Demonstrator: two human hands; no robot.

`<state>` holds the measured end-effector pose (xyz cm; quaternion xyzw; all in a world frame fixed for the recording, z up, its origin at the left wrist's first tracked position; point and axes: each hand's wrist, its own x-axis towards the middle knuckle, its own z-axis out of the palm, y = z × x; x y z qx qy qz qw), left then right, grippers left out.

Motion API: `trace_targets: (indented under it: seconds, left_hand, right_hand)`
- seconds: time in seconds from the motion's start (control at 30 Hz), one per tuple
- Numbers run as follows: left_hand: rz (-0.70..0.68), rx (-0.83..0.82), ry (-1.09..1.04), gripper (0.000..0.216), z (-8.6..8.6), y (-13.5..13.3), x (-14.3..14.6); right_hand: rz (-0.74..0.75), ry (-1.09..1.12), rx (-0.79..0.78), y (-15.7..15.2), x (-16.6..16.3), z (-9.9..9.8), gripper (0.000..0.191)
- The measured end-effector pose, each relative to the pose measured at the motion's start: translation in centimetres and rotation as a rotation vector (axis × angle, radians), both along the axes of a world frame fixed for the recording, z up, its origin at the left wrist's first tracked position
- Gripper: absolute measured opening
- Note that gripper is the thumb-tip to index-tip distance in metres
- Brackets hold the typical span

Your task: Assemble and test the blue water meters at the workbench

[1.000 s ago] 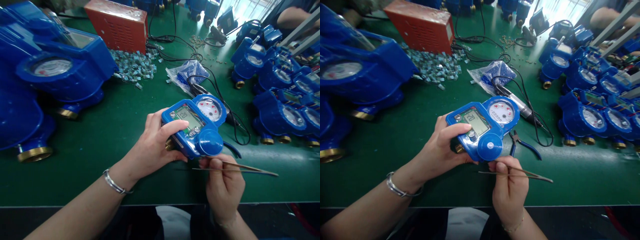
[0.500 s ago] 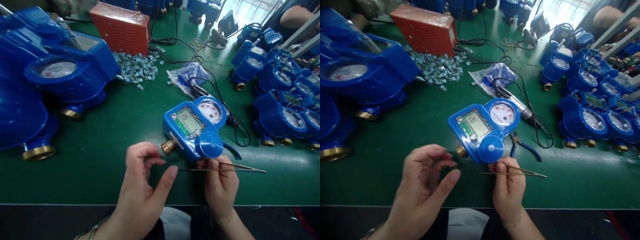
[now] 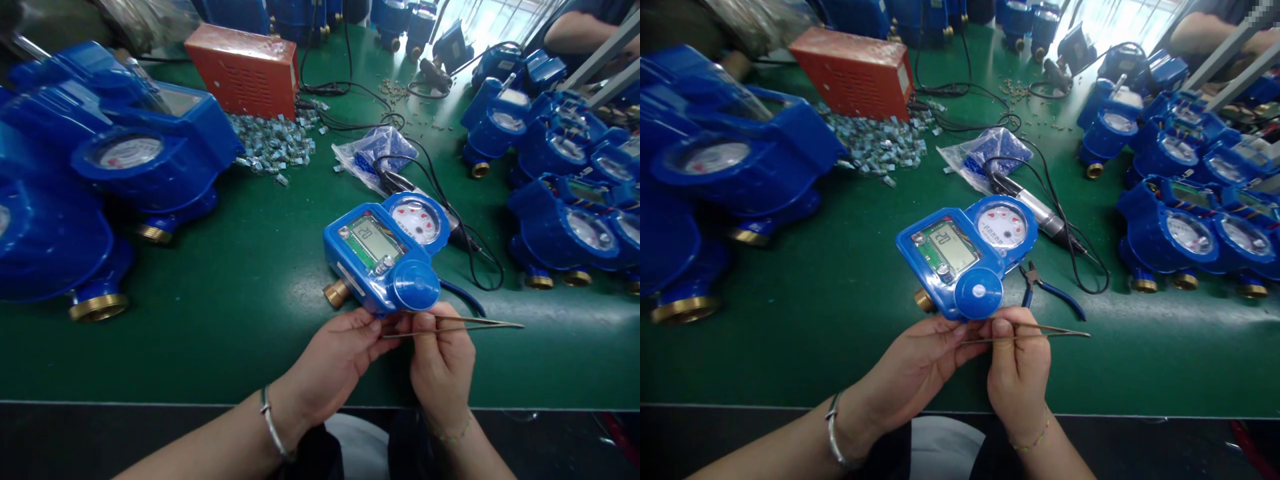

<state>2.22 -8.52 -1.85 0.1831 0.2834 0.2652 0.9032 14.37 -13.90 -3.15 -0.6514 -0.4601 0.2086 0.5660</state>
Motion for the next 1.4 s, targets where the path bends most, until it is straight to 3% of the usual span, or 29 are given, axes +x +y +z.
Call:
trace_targets:
  seconds: [0.33,0.6,0.77,0.97,1.13,1.27,1.4]
  left_hand:
    - [-0.015,0.061,0.027,0.019,-0.4,0.4,-0.4]
    - [0.012,-0.033,0.071,0.013,-0.2,0.5,-0.9]
    - [-0.004,-0.075,0.024,0.016,0.0,0.7,-1.0]
    - [-0.014,-0.198,-0.003,0.022,-0.2,1.0,-1.0]
    - [-0.022,-0.092,0.074,0.015,0.1,0.9,-1.0]
    - [-0.068,0.019,0.149,0.014,0.4,0.5,-0.7]
    - [-0.094,0.045,0.165,0.022,0.5,0.2,0.3]
  right_hand:
    - [0.064,0.044,0.011,-0.1,-0.2,0.0,0.013]
    - [-0.035,-0.001,0.183,-0.3,-0.6,-0.2,0.014]
    - [0.038,-0.016,0.168,-0.3,-0.5,0.0,0.015]
    - [0.048,0.132,0.197,-0.4,-0.8,-0.5,0.013]
    - [-0.058,0.155,0.332,-0.5,-0.1,-0.8,0.013]
    - [-0.153,0.154,0.385,1.4,2.7,0.8,0.016]
    - [0.024,0.416,0.346,6.3,6.1,3.0,0.020]
